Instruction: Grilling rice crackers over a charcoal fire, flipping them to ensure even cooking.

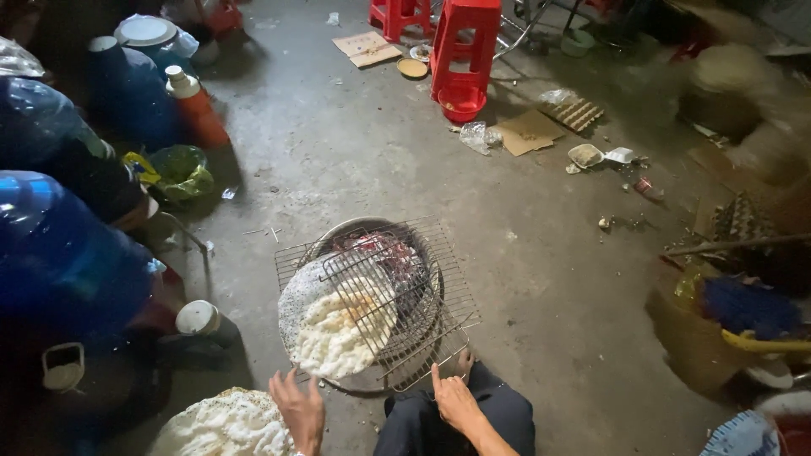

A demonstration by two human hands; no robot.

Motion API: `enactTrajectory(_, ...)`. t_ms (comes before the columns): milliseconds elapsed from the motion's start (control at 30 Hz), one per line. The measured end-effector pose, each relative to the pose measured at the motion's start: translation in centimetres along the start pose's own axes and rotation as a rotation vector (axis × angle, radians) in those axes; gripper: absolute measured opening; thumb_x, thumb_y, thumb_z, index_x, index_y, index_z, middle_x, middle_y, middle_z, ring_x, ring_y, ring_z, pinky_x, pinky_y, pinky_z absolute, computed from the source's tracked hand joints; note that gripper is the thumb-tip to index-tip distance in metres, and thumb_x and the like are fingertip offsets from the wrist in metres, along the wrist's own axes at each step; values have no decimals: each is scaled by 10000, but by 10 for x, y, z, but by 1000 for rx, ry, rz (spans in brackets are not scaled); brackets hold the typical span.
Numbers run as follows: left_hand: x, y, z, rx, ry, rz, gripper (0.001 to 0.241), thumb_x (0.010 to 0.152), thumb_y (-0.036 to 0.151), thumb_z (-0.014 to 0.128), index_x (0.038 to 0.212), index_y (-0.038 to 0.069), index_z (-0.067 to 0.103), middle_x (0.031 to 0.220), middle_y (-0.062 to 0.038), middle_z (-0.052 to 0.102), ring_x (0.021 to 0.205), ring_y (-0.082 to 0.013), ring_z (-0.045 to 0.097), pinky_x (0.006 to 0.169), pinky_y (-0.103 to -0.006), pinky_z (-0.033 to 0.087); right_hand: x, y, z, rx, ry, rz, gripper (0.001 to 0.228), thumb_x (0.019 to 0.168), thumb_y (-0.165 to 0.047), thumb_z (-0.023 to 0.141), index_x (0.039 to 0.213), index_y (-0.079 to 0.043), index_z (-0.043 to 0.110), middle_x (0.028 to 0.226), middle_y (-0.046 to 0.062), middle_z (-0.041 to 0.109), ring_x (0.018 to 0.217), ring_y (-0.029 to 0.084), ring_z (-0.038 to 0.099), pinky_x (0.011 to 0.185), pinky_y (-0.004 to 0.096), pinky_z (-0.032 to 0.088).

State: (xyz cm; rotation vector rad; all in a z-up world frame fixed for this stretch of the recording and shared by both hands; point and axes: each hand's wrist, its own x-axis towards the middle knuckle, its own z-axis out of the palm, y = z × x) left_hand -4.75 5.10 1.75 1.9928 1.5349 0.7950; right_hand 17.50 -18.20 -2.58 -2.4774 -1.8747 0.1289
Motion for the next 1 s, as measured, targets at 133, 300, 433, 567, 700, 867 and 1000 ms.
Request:
enactTrajectory(133,-5,24,-3,148,-49,342,659,692,167,708,1287,30,459,1523,-273,227,1423,-441,197,1139,-558,217,1,0,-1,16,-12,-2,679,752,-22,524,1357,200,308,740,174,609,680,292,553,740,342,424)
enactTrajectory(300,-2,20,20,296,-131,615,894,673,327,698,1405,26,281,1566,-281,-40,1441,-417,-46,1180,-520,-44,2,-1,-2,18,-57,17,689,753,-19,523,1366,200,296,732,174,613,668,289,549,737,334,423)
enactTrajectory(433,2,18,44,410,-218,582,964,636,386,750,1402,31,286,1556,-297,-2,1446,-417,-47,1167,-551,-28,0,0,-1,63,-11,-4,668,769,-17,522,1358,205,299,730,169,600,657,291,533,732,338,425)
enactTrajectory(567,8,16,60,463,-238,603,1034,625,470,751,1417,27,255,1553,-290,22,1454,-401,-65,1160,-557,-61,2,-1,-2,50,-47,17,673,759,-4,521,1360,199,295,746,193,616,665,313,551,733,362,440)
enactTrajectory(700,11,9,74,479,-200,632,1094,592,513,759,1426,31,242,1558,-290,22,1453,-421,-48,1157,-566,-32,2,-1,-1,43,-27,16,683,760,-15,512,1366,203,286,734,188,611,656,295,536,741,345,432)
enactTrajectory(867,16,3,83,465,-146,717,1195,538,575,762,1444,41,193,1559,-290,-13,1457,-415,-93,1143,-589,-61,0,1,0,12,15,-13,690,739,-3,517,1360,204,299,727,173,601,648,282,525,720,333,424)
enactTrajectory(1000,17,7,79,469,-129,749,1243,480,515,801,1455,46,191,1553,-303,15,1458,-419,-58,1146,-588,-46,1,0,1,16,11,-20,666,761,-12,501,1356,212,303,709,170,591,642,285,530,717,340,429)
